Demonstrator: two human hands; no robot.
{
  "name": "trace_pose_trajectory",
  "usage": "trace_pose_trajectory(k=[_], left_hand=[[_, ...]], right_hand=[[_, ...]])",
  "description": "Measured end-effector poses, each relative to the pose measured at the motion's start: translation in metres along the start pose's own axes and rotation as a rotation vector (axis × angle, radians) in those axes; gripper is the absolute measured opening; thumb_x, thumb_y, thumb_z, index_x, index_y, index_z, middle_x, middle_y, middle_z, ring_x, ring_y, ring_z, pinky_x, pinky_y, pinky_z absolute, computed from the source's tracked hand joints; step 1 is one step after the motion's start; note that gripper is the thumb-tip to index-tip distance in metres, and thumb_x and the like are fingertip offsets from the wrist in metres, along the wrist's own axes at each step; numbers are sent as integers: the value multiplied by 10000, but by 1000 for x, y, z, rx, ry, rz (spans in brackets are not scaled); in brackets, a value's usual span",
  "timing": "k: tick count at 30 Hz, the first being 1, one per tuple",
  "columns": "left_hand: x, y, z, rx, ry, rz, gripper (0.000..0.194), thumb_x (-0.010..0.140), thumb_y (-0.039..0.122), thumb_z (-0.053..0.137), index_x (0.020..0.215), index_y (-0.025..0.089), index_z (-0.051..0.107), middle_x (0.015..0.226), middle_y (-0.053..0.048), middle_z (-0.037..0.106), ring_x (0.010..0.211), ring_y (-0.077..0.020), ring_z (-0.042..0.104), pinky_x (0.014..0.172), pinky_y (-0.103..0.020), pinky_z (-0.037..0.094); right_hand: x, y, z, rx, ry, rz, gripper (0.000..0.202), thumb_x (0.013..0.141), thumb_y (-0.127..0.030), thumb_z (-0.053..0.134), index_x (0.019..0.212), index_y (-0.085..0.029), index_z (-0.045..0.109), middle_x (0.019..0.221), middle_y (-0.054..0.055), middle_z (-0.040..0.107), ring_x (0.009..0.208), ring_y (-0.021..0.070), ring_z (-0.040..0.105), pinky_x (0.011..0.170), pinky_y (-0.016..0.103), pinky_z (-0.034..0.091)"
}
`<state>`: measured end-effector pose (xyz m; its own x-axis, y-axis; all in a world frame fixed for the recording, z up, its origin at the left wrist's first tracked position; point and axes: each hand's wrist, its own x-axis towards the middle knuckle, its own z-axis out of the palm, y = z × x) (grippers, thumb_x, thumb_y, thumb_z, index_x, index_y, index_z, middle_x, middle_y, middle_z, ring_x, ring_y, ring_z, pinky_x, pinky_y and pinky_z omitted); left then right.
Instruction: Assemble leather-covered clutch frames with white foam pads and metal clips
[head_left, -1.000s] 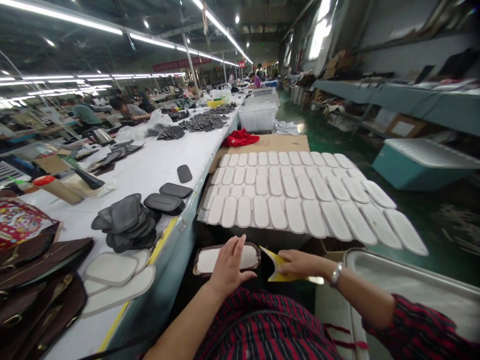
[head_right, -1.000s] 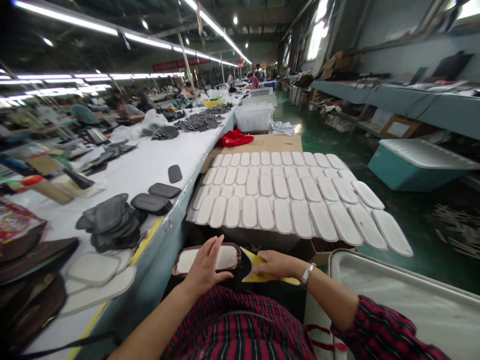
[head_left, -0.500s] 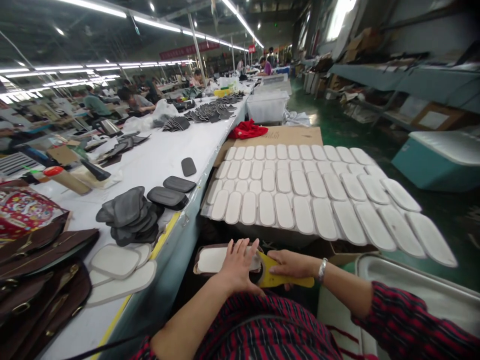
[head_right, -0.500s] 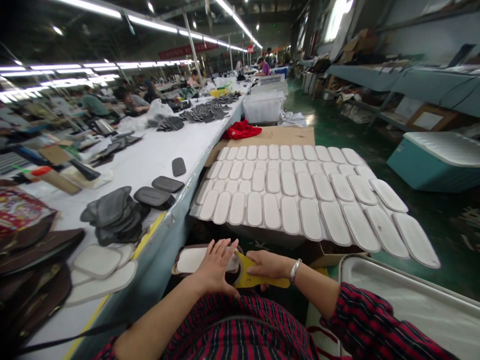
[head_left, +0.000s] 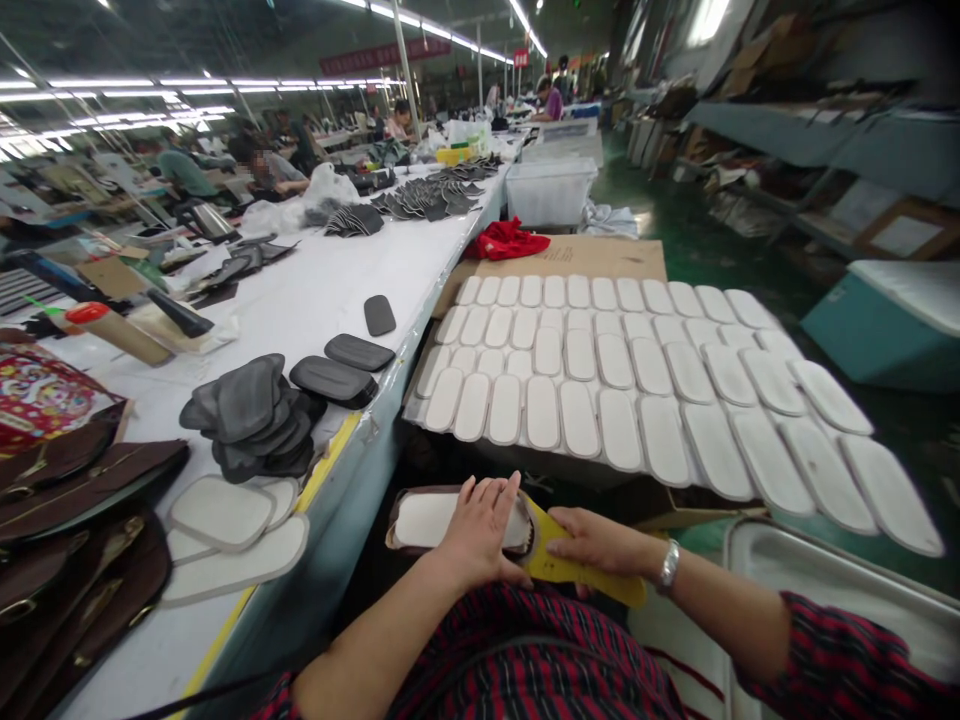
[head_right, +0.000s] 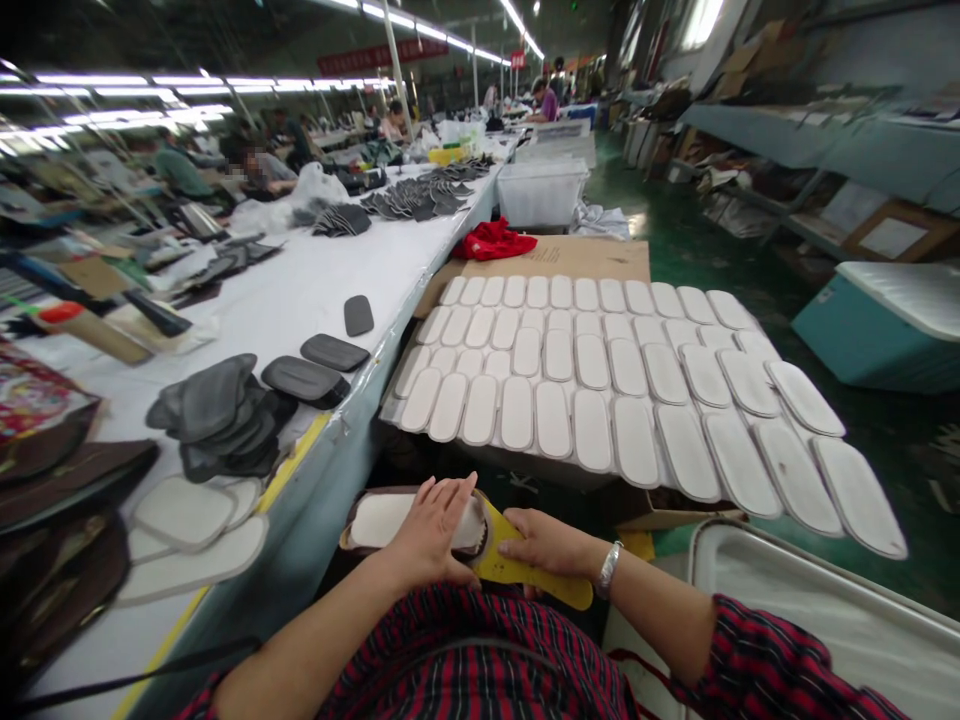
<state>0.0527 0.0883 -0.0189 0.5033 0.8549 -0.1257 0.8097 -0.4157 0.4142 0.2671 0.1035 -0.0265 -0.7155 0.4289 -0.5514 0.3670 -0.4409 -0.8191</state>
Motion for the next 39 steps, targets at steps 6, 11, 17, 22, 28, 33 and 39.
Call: trace_pose_trajectory(k=[6, 11, 17, 22, 28, 33, 39], left_hand=[[-2, 1, 1, -2, -9, -14, 1211, 442, 682, 652, 1395, 156, 123, 1346, -150, 373, 1236, -315, 313, 1064, -517, 103], [-4, 0, 2, -3, -28, -19, 1283, 396, 717, 655, 1405, 160, 92, 1385, -146, 326, 1265, -326, 269, 1075, -512, 59], [-1, -4, -1, -15, -57, -4, 1245, 425, 697, 665, 1403, 165, 109, 1374, -141, 346, 1260, -311, 277, 1077, -486, 79], [3, -9, -7, -51, -69, 37, 1155, 508, 594, 705, 1402, 204, 86, 1338, -108, 392, 1225, -277, 336, 1061, -443, 163], [4, -12, -14, -79, -86, 44, 1120, 525, 492, 750, 1397, 204, 108, 1362, -125, 376, 1239, -274, 340, 1055, -439, 195], [0, -17, -23, -144, -160, 16, 1132, 522, 410, 768, 1407, 197, 94, 1378, -139, 363, 1242, -278, 349, 1032, -418, 263], [-12, -17, -30, -70, -212, -63, 998, 609, 539, 641, 1403, 194, 145, 1467, -112, 191, 1339, -268, 170, 1081, -446, 133]], right_hand=[[5, -5, -8, -35, -33, 16, 369, 767, -443, 588, 953, -166, 432, 804, 7, 580, 548, 117, 583, 408, 186, 442], [11, -8, -15, -18, -77, 40, 382, 739, -437, 616, 943, -157, 452, 811, 24, 591, 620, 149, 599, 429, 200, 460], [13, -8, -12, -16, -48, 30, 344, 769, -424, 586, 937, -159, 445, 786, 8, 588, 560, 124, 585, 420, 196, 447], [13, -2, -6, -42, 46, 44, 325, 805, -466, 519, 903, -171, 423, 760, 12, 597, 479, 118, 574, 394, 212, 438], [18, 18, 17, -99, 293, -49, 278, 833, -463, 461, 850, -196, 385, 766, 1, 557, 487, 129, 587, 392, 229, 461], [0, 6, 15, -109, 398, -119, 289, 835, -479, 442, 859, -198, 375, 738, -8, 557, 437, 120, 574, 359, 211, 428], [-45, 17, 1, -16, 407, -182, 342, 819, -495, 465, 960, -188, 412, 735, -25, 540, 466, 95, 550, 411, 210, 455]])
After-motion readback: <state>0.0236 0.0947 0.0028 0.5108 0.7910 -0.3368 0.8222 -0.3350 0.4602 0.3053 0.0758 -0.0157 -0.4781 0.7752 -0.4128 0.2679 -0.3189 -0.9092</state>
